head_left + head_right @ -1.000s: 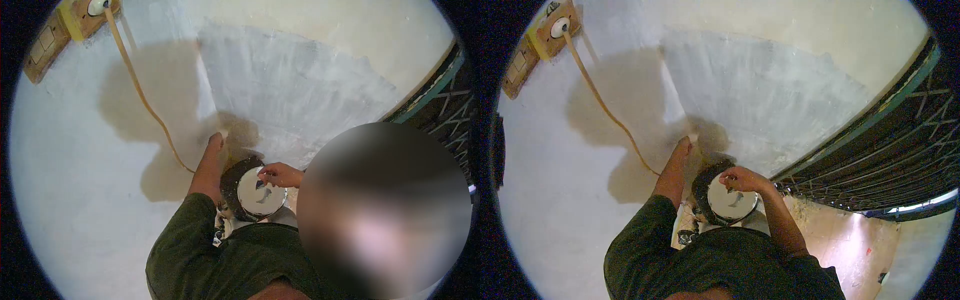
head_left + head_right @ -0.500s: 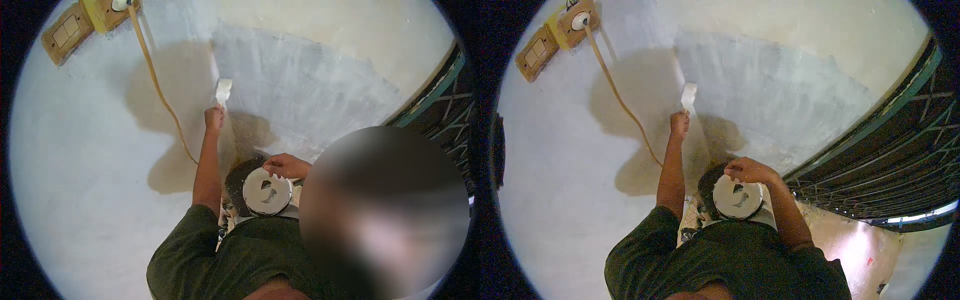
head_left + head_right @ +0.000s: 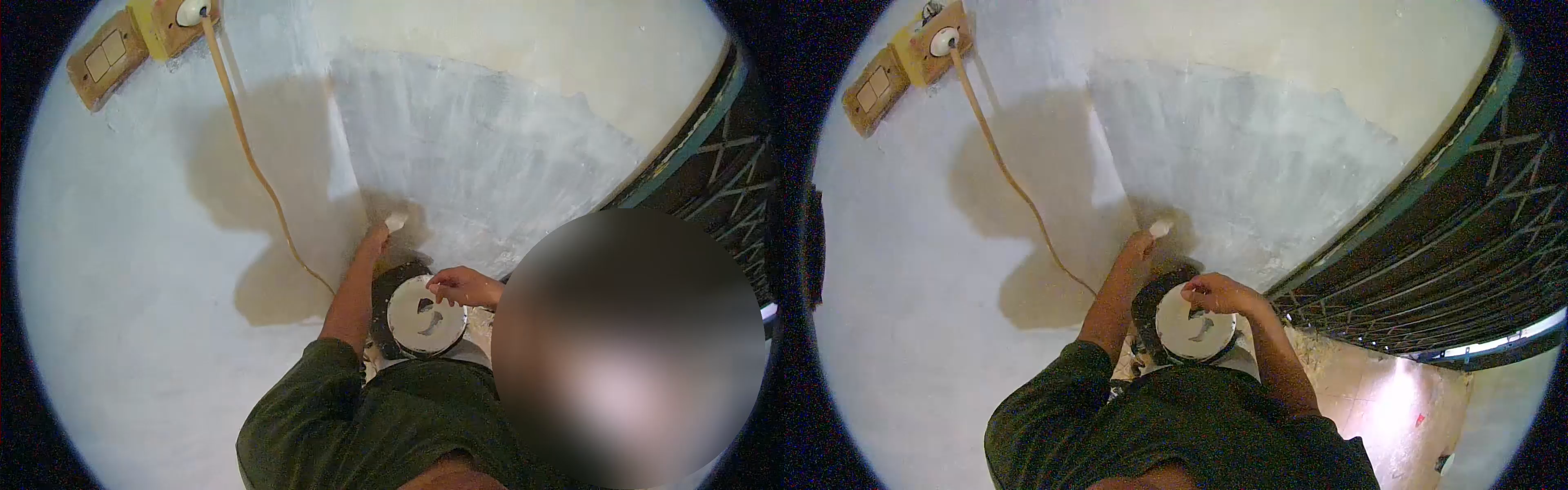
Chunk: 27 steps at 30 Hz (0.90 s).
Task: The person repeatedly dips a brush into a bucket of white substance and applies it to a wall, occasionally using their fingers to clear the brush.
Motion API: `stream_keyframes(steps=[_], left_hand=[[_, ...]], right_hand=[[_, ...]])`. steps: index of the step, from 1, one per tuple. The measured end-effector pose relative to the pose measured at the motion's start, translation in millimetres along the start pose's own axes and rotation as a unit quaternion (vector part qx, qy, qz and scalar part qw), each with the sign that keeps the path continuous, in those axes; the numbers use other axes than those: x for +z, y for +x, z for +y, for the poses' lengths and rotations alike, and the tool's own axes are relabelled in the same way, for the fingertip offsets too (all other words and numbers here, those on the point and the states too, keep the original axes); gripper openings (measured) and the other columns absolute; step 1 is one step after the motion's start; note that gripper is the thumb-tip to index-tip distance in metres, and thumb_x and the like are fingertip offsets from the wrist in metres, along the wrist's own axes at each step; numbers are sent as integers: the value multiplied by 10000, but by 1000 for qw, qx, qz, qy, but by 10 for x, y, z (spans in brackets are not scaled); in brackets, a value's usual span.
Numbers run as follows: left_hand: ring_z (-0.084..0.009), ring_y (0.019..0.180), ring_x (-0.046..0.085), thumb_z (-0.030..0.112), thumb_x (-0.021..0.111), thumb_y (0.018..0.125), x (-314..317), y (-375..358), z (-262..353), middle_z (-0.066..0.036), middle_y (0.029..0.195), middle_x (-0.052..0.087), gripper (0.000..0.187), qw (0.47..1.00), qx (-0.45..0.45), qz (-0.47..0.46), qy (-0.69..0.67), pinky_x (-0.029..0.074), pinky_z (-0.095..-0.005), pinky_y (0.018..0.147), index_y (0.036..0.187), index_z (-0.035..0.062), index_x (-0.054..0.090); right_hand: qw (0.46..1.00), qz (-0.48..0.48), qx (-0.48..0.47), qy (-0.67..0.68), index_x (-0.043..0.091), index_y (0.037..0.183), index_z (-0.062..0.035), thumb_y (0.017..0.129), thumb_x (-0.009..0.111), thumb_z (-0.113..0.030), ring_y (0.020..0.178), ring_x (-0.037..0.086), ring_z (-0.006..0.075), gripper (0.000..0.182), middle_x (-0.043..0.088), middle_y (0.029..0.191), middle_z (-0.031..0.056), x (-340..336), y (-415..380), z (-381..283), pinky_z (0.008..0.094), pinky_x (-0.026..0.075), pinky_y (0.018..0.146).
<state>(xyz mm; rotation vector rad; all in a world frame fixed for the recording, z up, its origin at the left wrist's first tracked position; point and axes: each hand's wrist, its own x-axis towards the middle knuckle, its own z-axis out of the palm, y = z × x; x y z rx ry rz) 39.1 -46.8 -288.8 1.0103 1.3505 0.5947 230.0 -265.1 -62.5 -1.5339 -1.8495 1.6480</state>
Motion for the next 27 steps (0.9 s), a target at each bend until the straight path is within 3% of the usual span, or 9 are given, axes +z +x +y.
stream_keyframes(steps=[4,7,11,15,17,19,21,25,27], left_hand=[[-163,342,338,289,449,836,76,124,407,-25,464,409,306,996,42,-12,-83,237,-322,334,598,103,498],[-117,340,326,186,460,781,-35,-360,1244,6,437,383,237,986,97,24,-131,211,-305,330,565,92,491],[-88,347,313,160,474,765,-145,-1060,2050,31,453,384,211,973,187,60,-123,207,-269,326,566,97,507],[-48,383,318,258,509,842,-420,-1595,2712,58,532,427,200,959,266,33,-92,226,-224,331,714,107,534],[-49,371,314,251,500,831,-533,-1711,3056,53,527,422,195,958,264,33,-111,218,-225,325,714,98,531],[-50,358,310,244,491,820,-641,-1837,3192,47,521,417,191,956,260,33,-131,209,-225,318,715,88,528],[-43,367,314,267,488,851,-736,-1946,3238,59,512,383,209,931,305,-63,-190,213,-219,317,742,93,523],[-48,365,298,302,465,881,-662,-1936,3064,63,505,354,246,921,342,-27,-184,207,-225,316,731,112,513],[-57,356,272,331,417,906,-571,-1573,2807,58,500,349,293,946,285,-16,-152,195,-228,317,715,124,499]], right_hand=[[1000,19,5,21,597,1010,-39,892,511,-376,674,524,107,367,610,800,25,50,-53,72,279,446,596],[999,22,-18,41,597,1007,-39,889,516,-370,676,520,104,361,601,801,17,50,-138,-73,272,439,587],[996,25,-81,31,589,1016,-14,883,519,-399,655,543,119,414,615,785,53,26,-66,-107,269,461,581],[995,15,-95,27,592,1001,-19,881,525,-397,651,538,119,402,609,776,49,23,-37,-303,272,460,584],[996,10,-88,14,592,978,-15,875,538,-390,647,533,118,393,606,772,45,31,-1,-385,274,459,586],[995,4,-102,12,593,968,-18,875,540,-385,642,530,118,381,606,767,42,59,51,-431,274,457,585],[993,-1,-117,13,594,958,-22,875,542,-379,637,527,117,370,605,761,39,61,99,-468,275,455,584],[984,46,-163,62,580,1012,-22,878,550,-314,625,523,100,323,610,765,29,-24,156,-600,252,434,547],[984,59,-149,81,563,1075,-17,879,555,-260,626,524,89,313,616,786,28,-29,135,-616,238,419,524]])
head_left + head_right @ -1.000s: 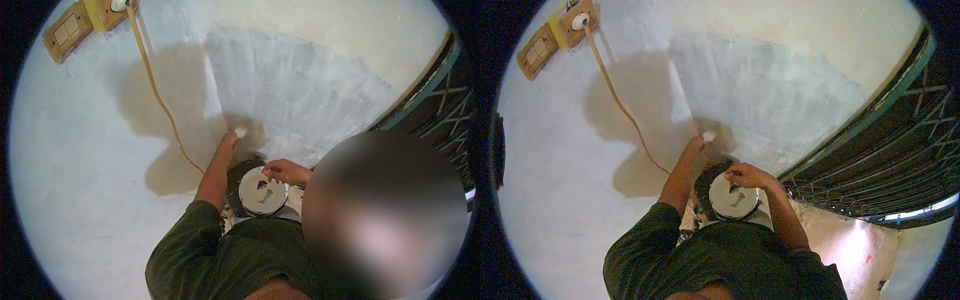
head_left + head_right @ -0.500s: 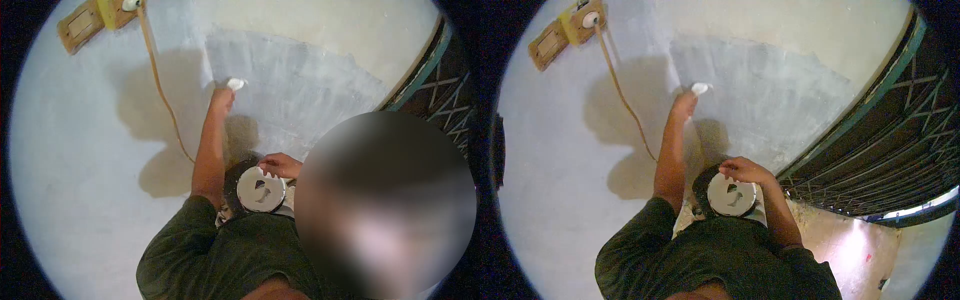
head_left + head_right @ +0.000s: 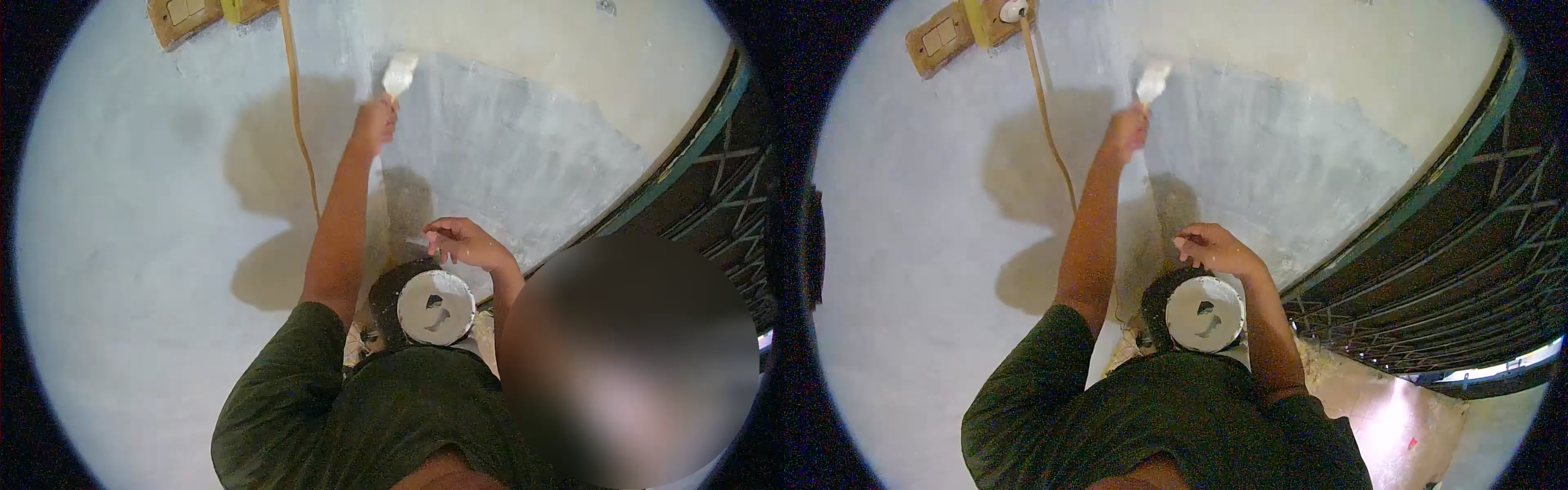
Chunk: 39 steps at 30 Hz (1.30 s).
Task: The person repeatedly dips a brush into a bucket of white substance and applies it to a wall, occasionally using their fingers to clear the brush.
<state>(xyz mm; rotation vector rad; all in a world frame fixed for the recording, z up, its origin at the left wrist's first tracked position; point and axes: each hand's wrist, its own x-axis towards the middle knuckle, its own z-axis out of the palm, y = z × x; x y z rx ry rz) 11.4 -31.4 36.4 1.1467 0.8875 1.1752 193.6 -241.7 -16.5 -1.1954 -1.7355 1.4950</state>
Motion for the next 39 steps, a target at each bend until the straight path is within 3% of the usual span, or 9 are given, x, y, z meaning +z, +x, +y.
stream_keyframes(steps=[9,12,14,22,27,28,34,36,39], left_hand=[[-82,345,250,210,437,815,-79,53,-1555,58,490,324,156,943,-323,-25,73,184,-235,313,674,143,429],[-60,352,265,152,422,830,-74,-26,-1460,57,501,335,159,941,-316,-105,55,192,-215,303,674,118,420],[-46,357,275,121,412,834,41,-91,-1051,55,504,340,152,936,-319,-144,37,197,-199,299,683,108,426],[-7,365,316,117,416,867,404,345,554,40,567,402,155,901,-351,-254,-4,227,-144,248,840,-29,461],[13,378,312,79,433,834,331,36,830,45,564,376,121,952,-168,-252,-46,237,-135,266,908,-14,451],[12,379,305,61,439,823,321,-101,815,48,562,369,104,960,-108,-251,-55,235,-137,274,907,1,448],[-52,357,272,57,421,795,383,-88,-234,57,550,364,68,964,-103,-216,-112,211,-207,302,823,97,469],[-94,341,271,213,417,871,485,-7,-883,41,484,339,182,987,-111,-119,-6,208,-266,301,714,132,461],[-114,321,264,226,446,795,535,-134,-1451,27,438,305,219,980,-196,-31,-7,187,-296,299,598,132,437]], right_hand=[[1000,10,13,11,602,972,-16,872,561,-315,588,504,91,318,603,728,24,7,-201,86,246,425,531],[1000,11,20,3,604,965,-17,869,568,-309,583,497,90,310,600,727,24,-31,-224,157,247,420,531],[1000,-12,5,13,576,1052,-19,856,513,-149,622,530,88,244,622,788,22,-52,-239,198,238,424,521],[1000,3,-1,-4,575,1057,-18,850,511,-154,630,515,90,256,629,814,28,-88,-320,1,235,418,518],[1000,6,-16,8,574,1060,-19,859,529,-193,634,515,87,269,626,810,22,-108,-304,-16,233,419,519],[1000,3,-9,0,574,1063,-21,862,532,-202,637,517,86,273,625,806,20,-100,-301,-10,233,420,521],[1000,-1,2,-15,595,938,-14,881,547,-342,638,540,111,336,611,742,48,-34,-257,93,261,454,559],[1000,-2,9,-16,597,916,-21,884,541,-350,633,539,112,335,610,740,46,11,-241,139,262,453,554],[1000,-12,13,-25,593,906,-29,887,532,-362,633,538,109,340,608,737,42,76,-239,192,261,452,552]])
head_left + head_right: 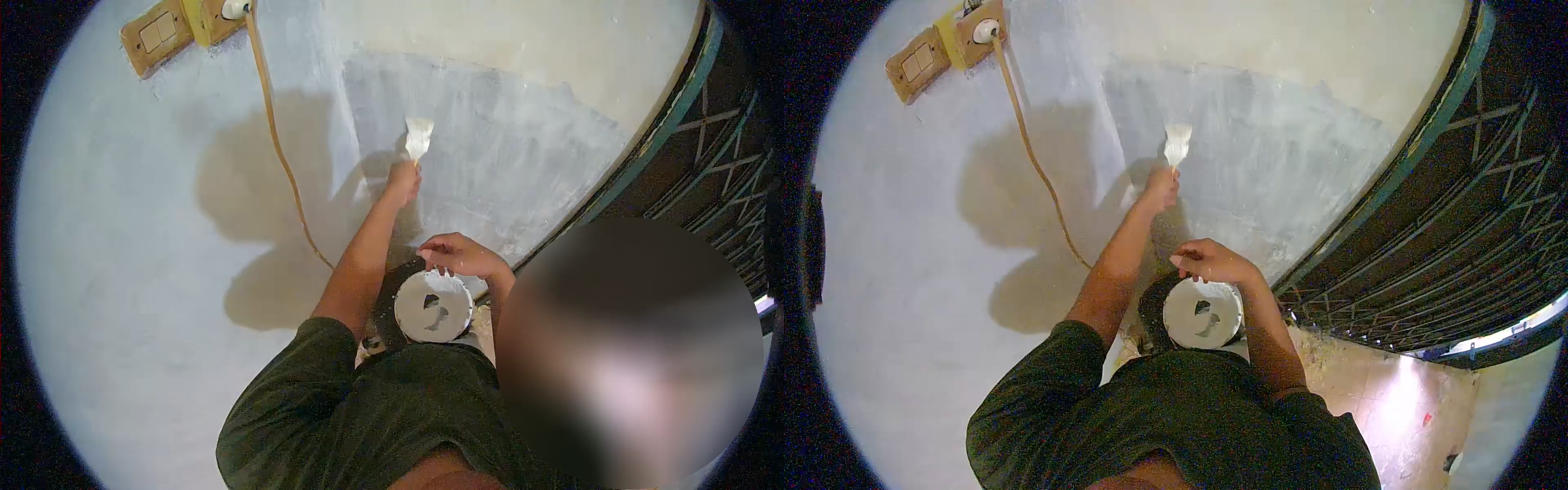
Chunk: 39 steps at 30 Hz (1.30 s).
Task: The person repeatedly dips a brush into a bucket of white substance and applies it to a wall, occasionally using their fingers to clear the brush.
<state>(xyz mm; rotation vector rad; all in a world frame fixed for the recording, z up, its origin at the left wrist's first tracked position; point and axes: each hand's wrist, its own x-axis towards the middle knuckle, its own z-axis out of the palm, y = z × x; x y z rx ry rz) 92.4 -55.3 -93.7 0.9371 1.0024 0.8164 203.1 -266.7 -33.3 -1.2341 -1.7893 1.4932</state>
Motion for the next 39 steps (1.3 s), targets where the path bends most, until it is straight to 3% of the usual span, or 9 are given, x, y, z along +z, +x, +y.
stream_keyframes(steps=[4,8,12,16,22,28,34,37,39], left_hand=[[-117,314,272,238,448,780,-136,2,-413,22,427,291,231,990,-130,-14,51,169,-301,294,574,135,429],[-94,336,284,194,449,789,-182,-78,-325,26,458,319,201,983,-138,-118,12,165,-272,297,600,129,426],[-53,363,281,75,444,810,-59,-209,497,31,521,367,116,983,-56,-162,-63,170,-222,308,697,101,455],[-30,369,297,136,469,858,148,-408,1357,66,541,396,116,980,112,-132,94,225,-168,291,770,60,473],[-35,397,287,143,434,865,252,-1071,2035,66,544,360,163,968,154,-192,-48,193,-191,329,715,80,446],[-42,376,288,272,427,915,377,-985,1641,61,520,362,257,971,184,-153,-10,187,-204,333,719,111,467],[-96,358,375,322,428,871,220,64,-7,24,483,431,297,994,81,14,68,253,-281,321,659,139,527],[-121,356,394,280,454,841,61,224,-565,-1,483,441,282,998,33,-28,38,264,-292,327,616,129,534],[-143,355,399,253,472,816,92,122,-779,-22,482,448,282,977,12,98,188,272,-315,330,578,111,526]], right_hand=[[1000,0,15,-5,586,914,-32,890,524,-372,625,532,107,346,608,738,35,55,-7,66,259,448,545],[999,2,38,-14,584,908,-37,892,516,-380,625,530,105,351,610,743,34,78,-43,76,259,445,541],[1000,-5,19,-11,587,903,-36,893,515,-377,626,529,102,349,610,741,34,72,-78,85,258,443,538],[1000,17,19,-1,593,894,-31,892,517,-369,624,531,102,347,609,731,30,55,-132,-1,257,441,535],[999,27,14,11,596,912,-28,886,521,-385,631,538,105,366,616,743,34,-35,-156,26,259,442,531],[999,35,26,20,596,948,-22,883,524,-391,633,539,109,381,615,750,39,-83,-175,156,262,442,529],[997,51,45,34,596,983,-28,881,524,-400,635,541,116,392,612,755,44,-101,-269,279,262,444,529],[997,42,50,38,595,989,-30,880,526,-396,632,541,118,387,612,760,44,-95,-263,403,262,445,530],[997,35,57,35,595,987,-31,880,527,-392,629,541,119,383,612,761,44,-88,-277,424,263,445,531]])
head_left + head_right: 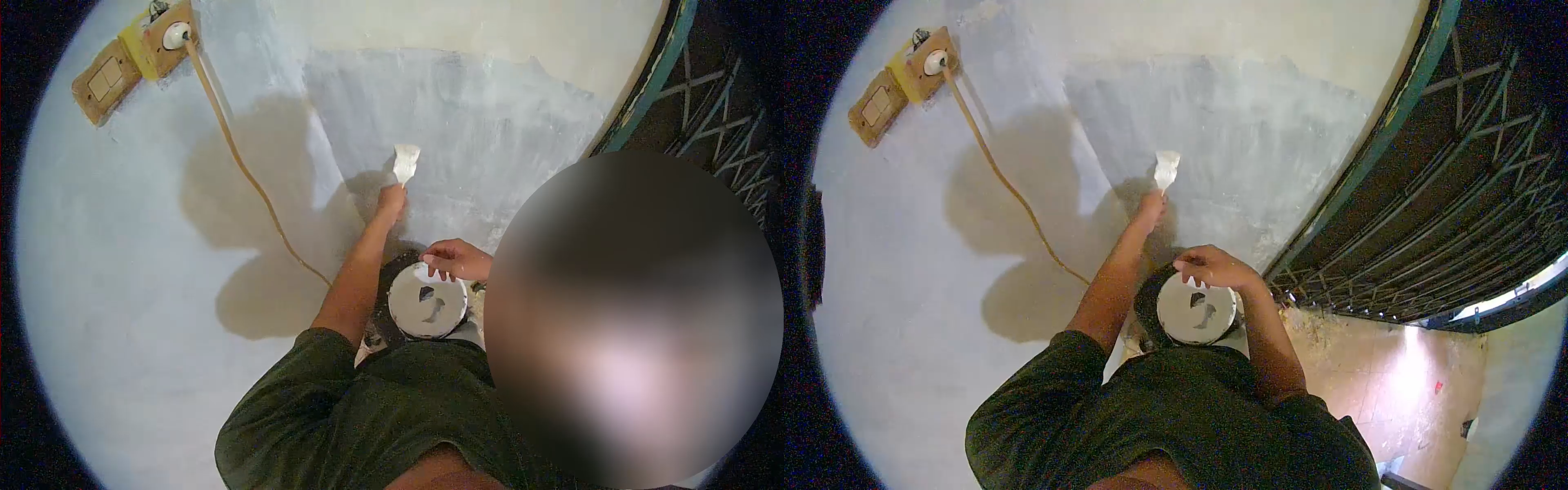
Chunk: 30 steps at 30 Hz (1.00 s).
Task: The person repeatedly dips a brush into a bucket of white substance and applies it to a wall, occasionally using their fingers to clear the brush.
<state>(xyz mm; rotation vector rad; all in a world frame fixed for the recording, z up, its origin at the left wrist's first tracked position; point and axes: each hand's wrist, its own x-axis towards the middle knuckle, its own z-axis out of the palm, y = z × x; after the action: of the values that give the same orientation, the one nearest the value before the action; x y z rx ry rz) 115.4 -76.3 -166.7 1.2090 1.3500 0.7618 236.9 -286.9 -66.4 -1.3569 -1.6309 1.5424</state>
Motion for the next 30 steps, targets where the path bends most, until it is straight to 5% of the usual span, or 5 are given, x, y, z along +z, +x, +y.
stream_keyframes(steps=[3,9,14,19,30], left_hand=[[-154,364,392,223,490,798,-214,189,-489,-29,476,441,239,959,-147,-230,-74,270,-328,338,601,96,536],[-117,386,334,184,498,783,-99,270,-398,1,511,408,171,985,56,-154,48,233,-302,339,628,112,505],[-35,395,300,206,496,854,-430,-333,1393,55,567,406,136,958,-34,-263,-107,197,-192,327,757,113,512],[-25,402,270,276,400,935,-526,-1061,2048,57,560,388,266,960,124,-210,-140,191,-197,342,789,71,485],[-45,440,327,412,383,940,228,-810,1127,63,580,374,326,975,104,-163,-111,272,-212,376,833,119,478]], right_hand=[[1000,-2,4,5,596,1004,-23,885,531,-304,630,544,106,312,617,776,43,70,-18,-47,259,442,526],[1000,12,-1,2,592,925,-29,880,524,-375,604,529,120,356,605,747,42,110,-50,-90,268,442,541],[1000,11,8,9,592,899,-24,873,536,-375,603,522,120,356,603,744,45,108,-54,-61,273,447,554],[999,18,27,26,592,896,-18,872,538,-367,602,523,119,354,605,744,50,97,-50,31,278,451,558],[999,41,30,16,585,900,-3,890,514,-363,593,538,124,367,613,748,58,-49,-121,134,278,454,548]])
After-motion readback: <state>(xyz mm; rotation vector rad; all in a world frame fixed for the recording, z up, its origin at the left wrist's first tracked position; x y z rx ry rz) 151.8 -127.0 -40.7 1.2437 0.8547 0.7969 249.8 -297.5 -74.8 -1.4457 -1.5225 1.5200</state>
